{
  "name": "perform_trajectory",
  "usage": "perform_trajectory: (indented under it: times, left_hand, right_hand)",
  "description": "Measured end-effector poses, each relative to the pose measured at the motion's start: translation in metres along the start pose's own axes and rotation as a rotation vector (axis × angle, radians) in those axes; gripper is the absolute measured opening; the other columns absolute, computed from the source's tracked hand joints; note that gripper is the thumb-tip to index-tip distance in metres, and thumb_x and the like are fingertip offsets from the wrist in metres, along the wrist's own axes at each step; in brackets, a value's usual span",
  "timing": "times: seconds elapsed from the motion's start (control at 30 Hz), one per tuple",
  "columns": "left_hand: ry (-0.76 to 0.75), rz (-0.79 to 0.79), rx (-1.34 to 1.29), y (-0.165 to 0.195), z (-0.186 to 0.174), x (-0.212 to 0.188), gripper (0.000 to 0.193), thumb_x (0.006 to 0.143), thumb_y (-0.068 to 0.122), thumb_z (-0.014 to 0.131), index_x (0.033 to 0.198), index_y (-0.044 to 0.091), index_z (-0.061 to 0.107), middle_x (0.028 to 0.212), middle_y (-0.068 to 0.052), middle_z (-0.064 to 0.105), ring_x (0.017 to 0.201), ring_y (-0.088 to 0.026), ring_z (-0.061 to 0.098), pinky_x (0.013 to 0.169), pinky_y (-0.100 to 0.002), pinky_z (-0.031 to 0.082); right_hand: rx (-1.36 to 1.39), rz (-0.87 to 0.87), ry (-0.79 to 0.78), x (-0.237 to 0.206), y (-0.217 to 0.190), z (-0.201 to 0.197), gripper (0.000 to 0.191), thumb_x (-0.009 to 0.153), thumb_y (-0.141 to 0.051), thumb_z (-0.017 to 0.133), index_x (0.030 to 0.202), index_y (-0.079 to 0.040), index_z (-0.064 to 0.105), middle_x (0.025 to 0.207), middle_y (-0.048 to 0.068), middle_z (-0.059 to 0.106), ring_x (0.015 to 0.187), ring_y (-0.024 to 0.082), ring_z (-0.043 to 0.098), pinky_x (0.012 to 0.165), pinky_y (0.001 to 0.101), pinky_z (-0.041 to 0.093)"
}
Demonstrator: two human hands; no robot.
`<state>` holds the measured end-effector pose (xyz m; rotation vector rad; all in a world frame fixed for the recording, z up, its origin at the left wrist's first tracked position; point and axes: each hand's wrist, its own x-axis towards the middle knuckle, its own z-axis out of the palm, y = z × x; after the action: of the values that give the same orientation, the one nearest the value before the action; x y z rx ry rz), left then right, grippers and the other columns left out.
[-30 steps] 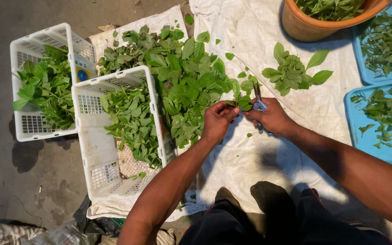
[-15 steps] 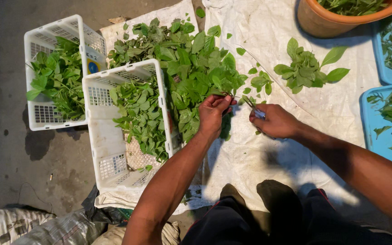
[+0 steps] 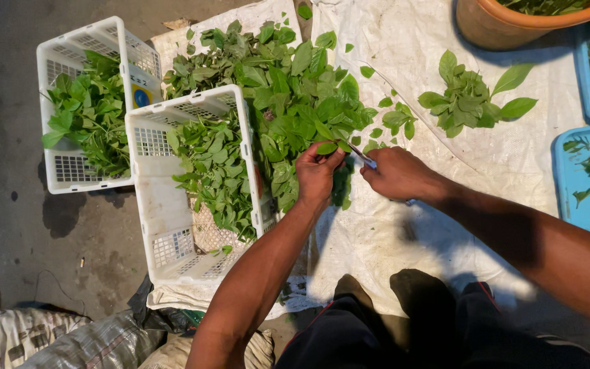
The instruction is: The person uses shears to trim leaves from stems over a white tarp. Trimmed leaves are placed into white crates, while stems are set aside on the tarp. The work area includes a bucket and blue trays containing additional greens.
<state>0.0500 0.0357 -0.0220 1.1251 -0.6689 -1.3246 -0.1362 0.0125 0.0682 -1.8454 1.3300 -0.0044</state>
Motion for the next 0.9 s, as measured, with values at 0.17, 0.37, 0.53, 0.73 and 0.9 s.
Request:
perform_trajectory:
  times: [0.17, 0.37, 0.53, 0.73, 0.9]
  left_hand:
    - [0.008, -0.065, -0.015, 0.001, -0.002, 0.001, 0.013, 0.090, 0.000, 0.076, 0.102, -0.001, 0.072, 0.094, -0.004, 0.074, 0.080, -0.010, 0.068, 0.070, -0.025, 0.056]
    - [0.011, -0.038, 0.020, -0.007, -0.010, 0.002, 0.013, 0.091, -0.001, 0.078, 0.103, -0.001, 0.073, 0.093, -0.004, 0.074, 0.082, -0.009, 0.066, 0.075, -0.024, 0.055]
    - [0.067, -0.080, 0.055, -0.005, -0.018, 0.003, 0.014, 0.094, 0.005, 0.078, 0.106, 0.000, 0.072, 0.089, -0.003, 0.069, 0.078, -0.009, 0.062, 0.069, -0.024, 0.053]
    - [0.101, -0.105, 0.079, 0.012, -0.032, 0.003, 0.013, 0.095, 0.007, 0.074, 0.103, -0.001, 0.067, 0.092, -0.009, 0.075, 0.083, -0.017, 0.074, 0.064, -0.027, 0.058]
    - [0.105, -0.059, 0.115, 0.014, -0.034, 0.001, 0.016, 0.091, 0.005, 0.074, 0.105, 0.001, 0.066, 0.093, -0.008, 0.074, 0.081, -0.016, 0.074, 0.063, -0.028, 0.060]
  right_hand:
    - [-0.025, 0.014, -0.030, 0.007, 0.001, 0.001, 0.035, 0.093, -0.030, 0.061, 0.102, 0.002, 0.070, 0.083, 0.027, 0.071, 0.084, 0.044, 0.071, 0.082, 0.0536, 0.054]
    - [0.014, 0.022, -0.049, 0.007, -0.003, 0.000, 0.036, 0.094, -0.029, 0.060, 0.106, 0.004, 0.069, 0.081, 0.026, 0.071, 0.078, 0.040, 0.072, 0.078, 0.0516, 0.055]
    - [0.130, 0.147, -0.138, 0.009, -0.011, 0.000, 0.035, 0.095, -0.029, 0.058, 0.108, 0.002, 0.068, 0.076, 0.025, 0.071, 0.070, 0.036, 0.072, 0.072, 0.0493, 0.055]
    - [0.100, 0.160, -0.189, 0.015, 0.008, 0.013, 0.033, 0.090, -0.025, 0.064, 0.109, 0.002, 0.065, 0.084, 0.020, 0.071, 0.076, 0.033, 0.072, 0.073, 0.0456, 0.056]
    - [0.058, -0.043, -0.138, 0.019, 0.022, 0.026, 0.029, 0.089, -0.024, 0.059, 0.110, -0.004, 0.062, 0.089, 0.019, 0.072, 0.086, 0.037, 0.070, 0.079, 0.0489, 0.054]
